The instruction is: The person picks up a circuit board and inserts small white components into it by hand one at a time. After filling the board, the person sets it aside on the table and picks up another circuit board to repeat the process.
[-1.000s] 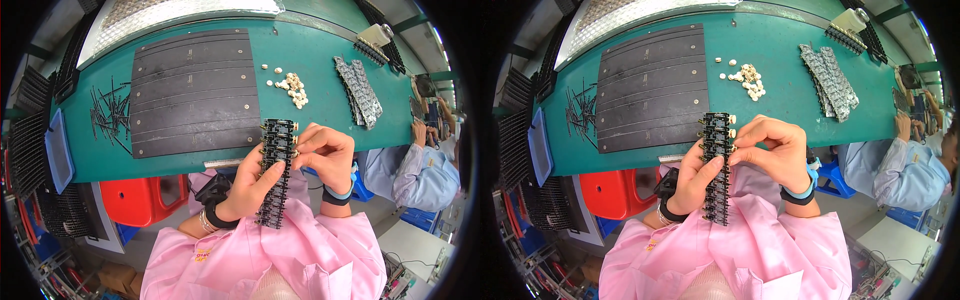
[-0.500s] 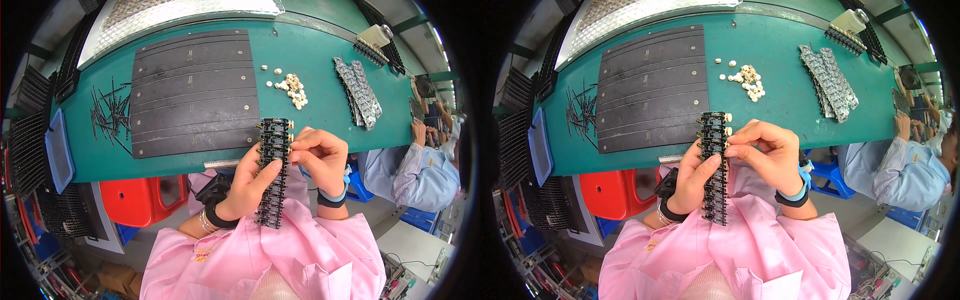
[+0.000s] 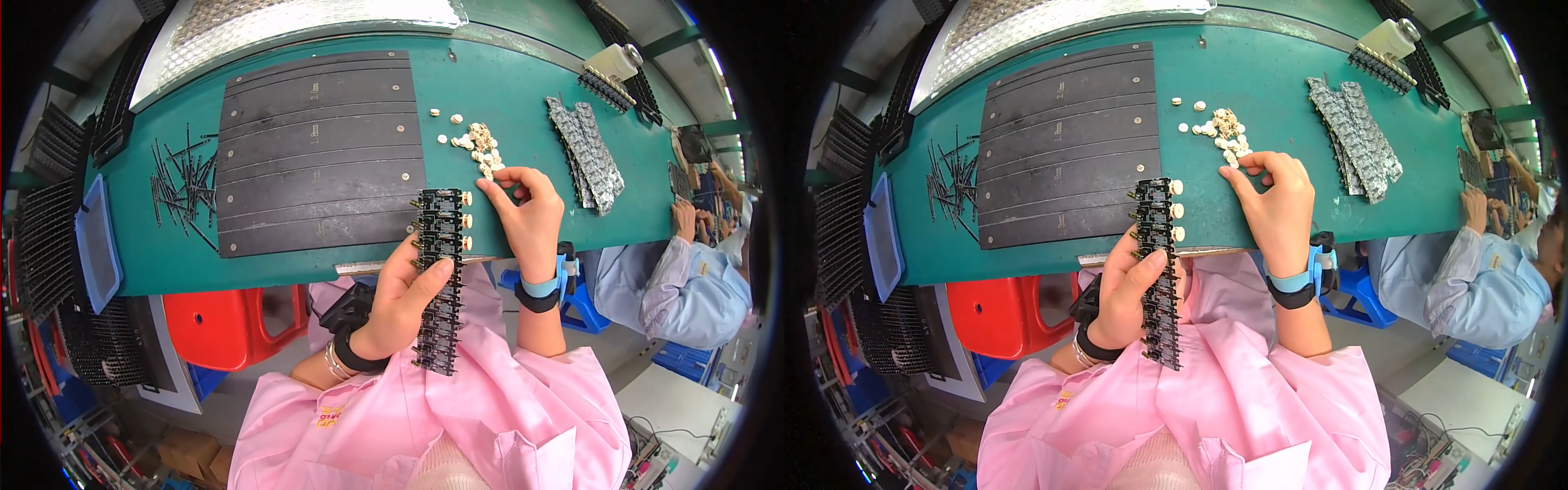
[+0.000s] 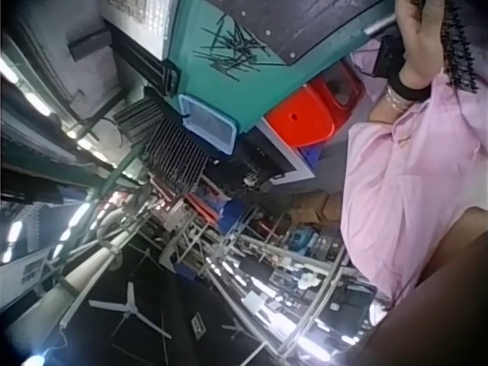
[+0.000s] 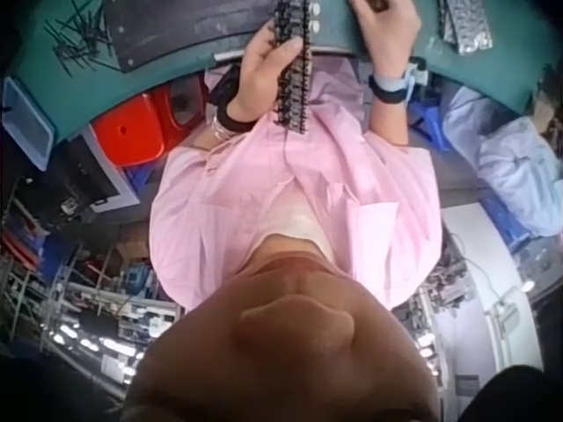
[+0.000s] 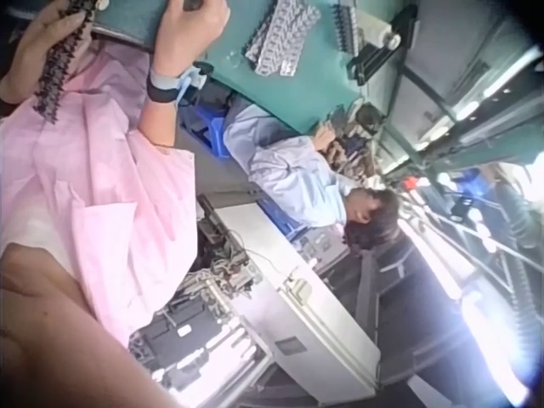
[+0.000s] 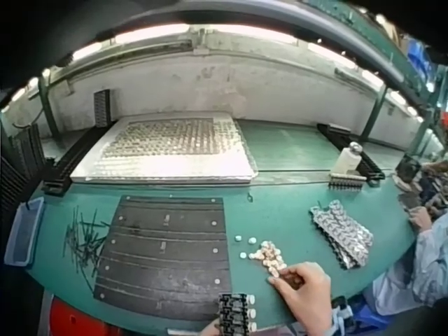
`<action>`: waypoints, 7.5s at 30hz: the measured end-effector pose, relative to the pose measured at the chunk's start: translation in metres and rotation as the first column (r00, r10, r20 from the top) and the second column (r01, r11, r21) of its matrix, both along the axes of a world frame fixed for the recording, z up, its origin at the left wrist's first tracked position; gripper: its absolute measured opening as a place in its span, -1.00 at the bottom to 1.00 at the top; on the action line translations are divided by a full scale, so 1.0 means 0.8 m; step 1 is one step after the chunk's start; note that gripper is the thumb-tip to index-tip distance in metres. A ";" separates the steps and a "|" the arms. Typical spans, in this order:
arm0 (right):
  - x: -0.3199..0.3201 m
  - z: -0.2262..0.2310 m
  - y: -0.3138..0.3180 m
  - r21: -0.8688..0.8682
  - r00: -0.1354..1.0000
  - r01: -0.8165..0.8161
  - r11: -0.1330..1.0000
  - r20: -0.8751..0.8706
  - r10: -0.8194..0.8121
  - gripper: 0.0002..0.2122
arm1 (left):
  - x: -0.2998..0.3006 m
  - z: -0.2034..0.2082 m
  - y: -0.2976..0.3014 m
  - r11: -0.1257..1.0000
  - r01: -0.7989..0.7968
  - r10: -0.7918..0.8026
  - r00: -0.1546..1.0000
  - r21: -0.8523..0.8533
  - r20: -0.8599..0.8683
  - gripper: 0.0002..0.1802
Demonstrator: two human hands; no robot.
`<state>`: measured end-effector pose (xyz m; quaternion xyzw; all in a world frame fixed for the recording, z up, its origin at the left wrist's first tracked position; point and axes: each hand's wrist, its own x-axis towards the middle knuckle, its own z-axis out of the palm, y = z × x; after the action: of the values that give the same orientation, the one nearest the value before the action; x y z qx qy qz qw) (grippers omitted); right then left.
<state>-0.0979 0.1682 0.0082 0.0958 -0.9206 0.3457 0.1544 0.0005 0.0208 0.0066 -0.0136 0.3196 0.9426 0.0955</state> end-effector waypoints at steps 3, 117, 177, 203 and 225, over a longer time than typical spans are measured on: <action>-0.001 -0.001 -0.001 -0.007 0.999 0.033 0.999 -0.002 -0.034 -0.85 | 0.000 -0.001 -0.001 1.000 -0.009 0.009 1.000 -0.010 -0.014 -0.71; 0.072 0.039 -0.017 -0.907 0.714 -0.022 0.421 0.280 0.642 -0.93 | -0.006 0.006 0.005 0.991 -0.079 0.067 0.992 -0.111 -0.107 -0.72; 0.069 0.040 -0.012 -0.855 0.783 -0.130 0.502 0.222 0.581 -0.87 | -0.004 0.005 0.006 0.981 -0.111 0.087 0.984 -0.156 -0.152 -0.72; 0.015 0.001 -0.002 -0.140 0.995 -0.046 0.989 0.086 0.058 -0.84 | -0.002 0.000 0.001 0.996 -0.081 0.078 0.995 -0.047 -0.056 -0.70; 0.054 0.020 -0.007 -0.915 0.623 -0.273 0.298 0.068 0.779 -0.79 | -0.006 0.001 0.004 0.993 -0.105 0.103 0.994 -0.057 -0.046 -0.78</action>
<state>-0.0549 0.1623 0.0241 0.2257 -0.5420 0.7849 -0.1979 -0.0041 0.0240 0.0072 -0.0128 0.3482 0.9365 0.0390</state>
